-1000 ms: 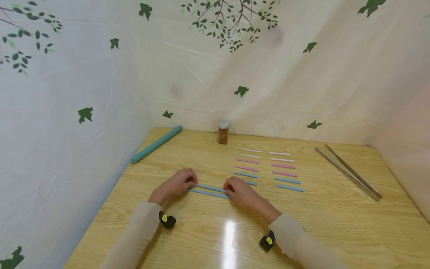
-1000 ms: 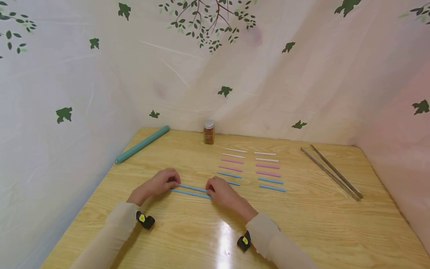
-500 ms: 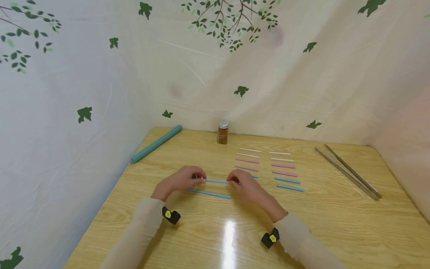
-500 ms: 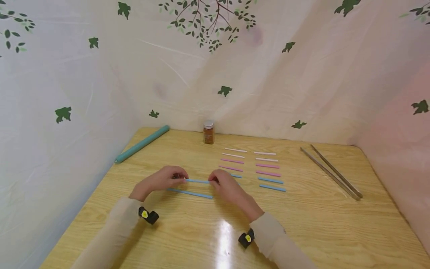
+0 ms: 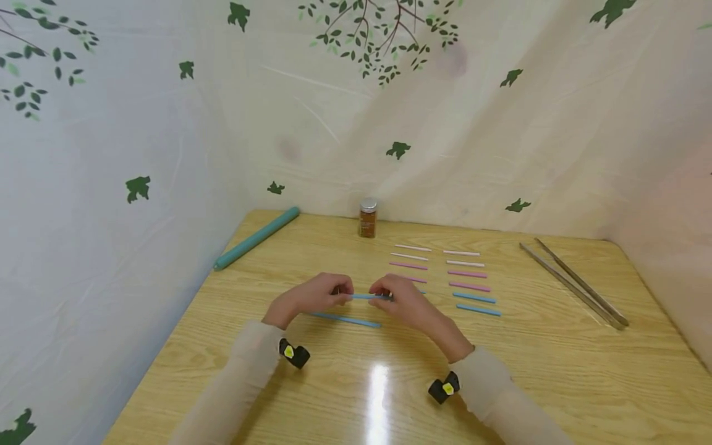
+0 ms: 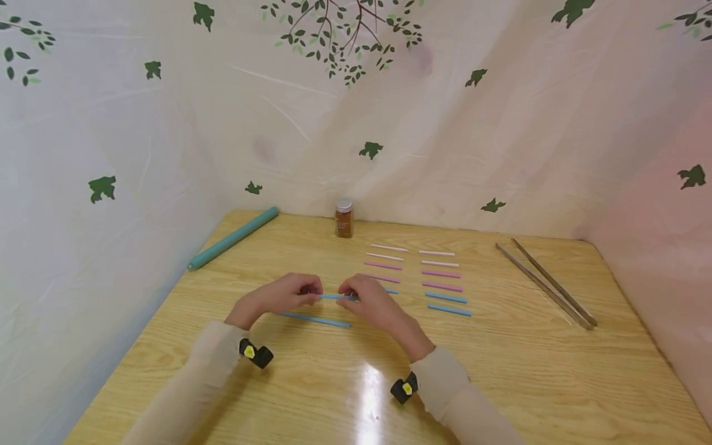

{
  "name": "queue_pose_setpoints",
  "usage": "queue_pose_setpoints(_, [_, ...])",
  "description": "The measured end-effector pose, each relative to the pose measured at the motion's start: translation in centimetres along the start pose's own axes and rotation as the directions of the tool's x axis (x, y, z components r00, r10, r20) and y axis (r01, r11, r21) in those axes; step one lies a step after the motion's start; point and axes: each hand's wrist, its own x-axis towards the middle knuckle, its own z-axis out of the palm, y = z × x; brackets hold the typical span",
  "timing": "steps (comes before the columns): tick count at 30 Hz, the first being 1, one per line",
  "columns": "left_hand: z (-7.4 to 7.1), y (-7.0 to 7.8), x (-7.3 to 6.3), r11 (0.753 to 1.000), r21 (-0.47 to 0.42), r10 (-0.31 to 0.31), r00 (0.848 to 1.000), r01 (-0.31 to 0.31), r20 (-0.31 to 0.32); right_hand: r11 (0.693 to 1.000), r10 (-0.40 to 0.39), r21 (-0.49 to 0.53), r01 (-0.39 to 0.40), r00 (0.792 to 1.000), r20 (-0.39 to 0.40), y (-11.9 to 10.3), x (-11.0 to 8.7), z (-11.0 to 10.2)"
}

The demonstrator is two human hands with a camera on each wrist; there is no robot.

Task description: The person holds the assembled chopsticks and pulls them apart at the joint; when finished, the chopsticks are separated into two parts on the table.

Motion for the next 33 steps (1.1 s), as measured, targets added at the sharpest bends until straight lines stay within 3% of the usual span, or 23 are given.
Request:
queue_pose_setpoints(6, [0.1,0.6,0.5,1.0,0.014,0.017,1.0,-0.017,0.006,1.0,-0.009,-0.01,0.009,1.0,0.014,-0.1,0.4,0.6])
queue_pose_setpoints(20, [0.5,0.5,0.6,0.992,0.045,0.123,0.991,-0.12,-0.06,0.998,-0.059,0.028,0.058,0.998,0.033,0.4,0.0,0.7])
queue_pose_setpoints(33, [0.8,1.0,0.7,0.989,0.018,0.149,0.985,-0.148,-0.091,0.996,-0.08,0.039,0.079,0.997,0.008,0.7,-1.0,0.2])
